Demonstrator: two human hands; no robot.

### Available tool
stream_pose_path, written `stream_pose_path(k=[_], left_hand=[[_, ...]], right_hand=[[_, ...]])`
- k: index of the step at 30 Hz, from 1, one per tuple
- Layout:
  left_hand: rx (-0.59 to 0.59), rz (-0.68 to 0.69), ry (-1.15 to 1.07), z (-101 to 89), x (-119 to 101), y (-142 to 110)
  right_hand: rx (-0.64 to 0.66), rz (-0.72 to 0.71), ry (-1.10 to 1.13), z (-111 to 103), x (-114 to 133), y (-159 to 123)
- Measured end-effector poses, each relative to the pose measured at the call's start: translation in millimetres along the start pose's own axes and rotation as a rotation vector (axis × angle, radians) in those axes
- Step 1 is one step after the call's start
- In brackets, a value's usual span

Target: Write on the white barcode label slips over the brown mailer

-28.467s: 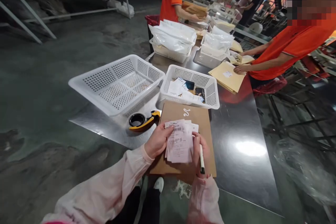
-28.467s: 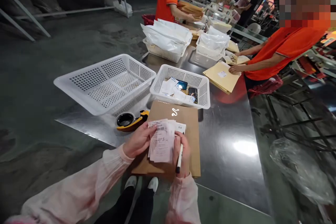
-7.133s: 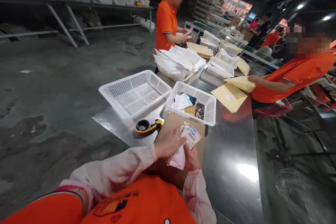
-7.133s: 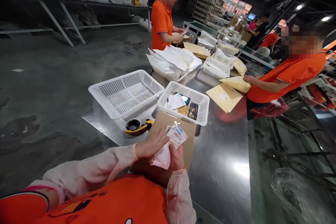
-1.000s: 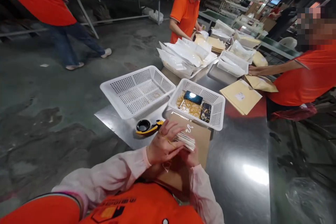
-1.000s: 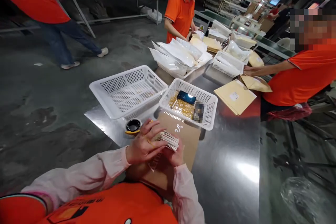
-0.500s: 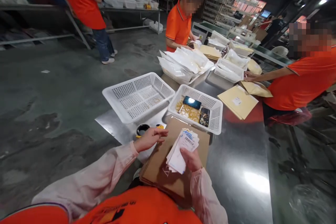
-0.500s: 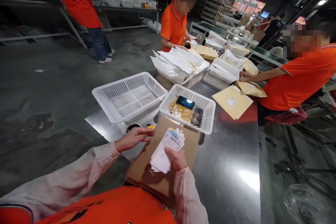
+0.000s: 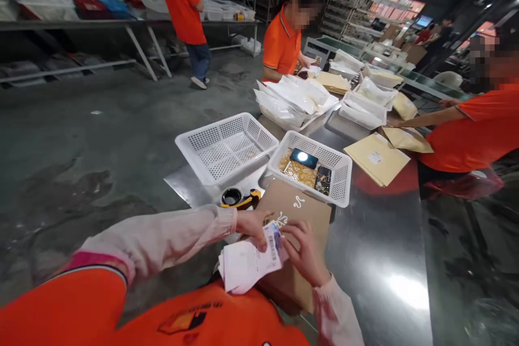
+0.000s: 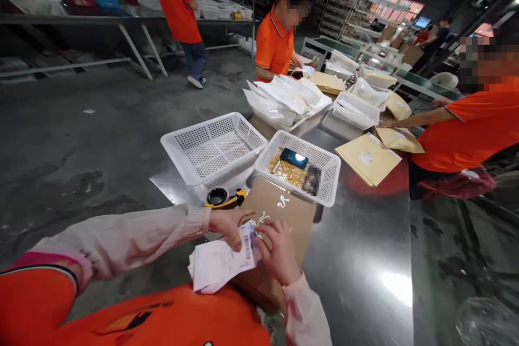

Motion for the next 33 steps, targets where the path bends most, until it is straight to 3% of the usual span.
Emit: stream_pose_path(k=[2,4,7,9,11,14,18,20,24,26,28,30,31,33], left_hand=[[0.210,0.034,0.184,20.9,-10.3,-3.3],[0.366,0.067,0.286,41.8,-19.7,-7.5],[0.420,0.072,0.379,56.9,-25.6,-13.1],[0.483,-0.013,0.410,56.3,-20.5,-17.2],[0.500,-0.190,0.382,44.3,-11.5,-19.6],[0.342,-0.321,0.225,15.5,-10.6,-14.7],[0.069,-0.195,-0.162,-5.3,-26.5,0.6],[0.012,-0.189,-0.301,-0.8,-27.2,7.8],[-0.076,-0.193,-0.431,19.5,-26.1,25.5],[-0.076,-0.135,-0.419,27.4,-35.0,38.2],[-0.051,-0.038,-0.342,27.0,-50.4,53.5],[-0.175,0.086,-0.203,3.6,-66.4,67.4],[-0.323,0.152,-0.118,-19.3,-72.9,70.6],[-0.762,0.246,0.055,-82.8,-78.7,60.2]], right_hand=[[0.214,-0.236,-0.041,5.4,23.3,7.2],[0.315,-0.325,-0.113,12.9,34.7,12.9],[0.395,-0.378,-0.291,18.8,38.2,14.8],[0.374,-0.470,-0.393,10.3,40.1,10.7],[0.244,-0.532,-0.469,-9.6,40.9,5.3],[0.034,-0.476,-0.503,-39.7,34.5,-3.6],[-0.113,-0.283,-0.343,-44.8,14.2,-10.9],[-0.161,-0.131,-0.106,-36.6,-0.4,-11.2],[-0.208,0.358,0.578,-12.9,-40.5,-10.1],[-0.202,0.473,0.842,-6.3,-56.5,-2.0],[-0.217,0.497,0.992,-11.4,-75.9,17.9],[-0.313,0.568,1.007,-27.1,-106.8,47.0],[-0.371,0.618,0.978,-36.7,-124.9,64.1],[-0.506,0.659,0.872,-58.5,-159.7,101.0]])
Point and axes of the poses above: each hand's wrist, its own y-axis towards the middle knuckle, its own z-axis out of the palm, x = y × z, the point moved 5 cm from there along y, towards the middle knuckle, and after that the axes turned 6 degrees about y, right-handed, at the moved point
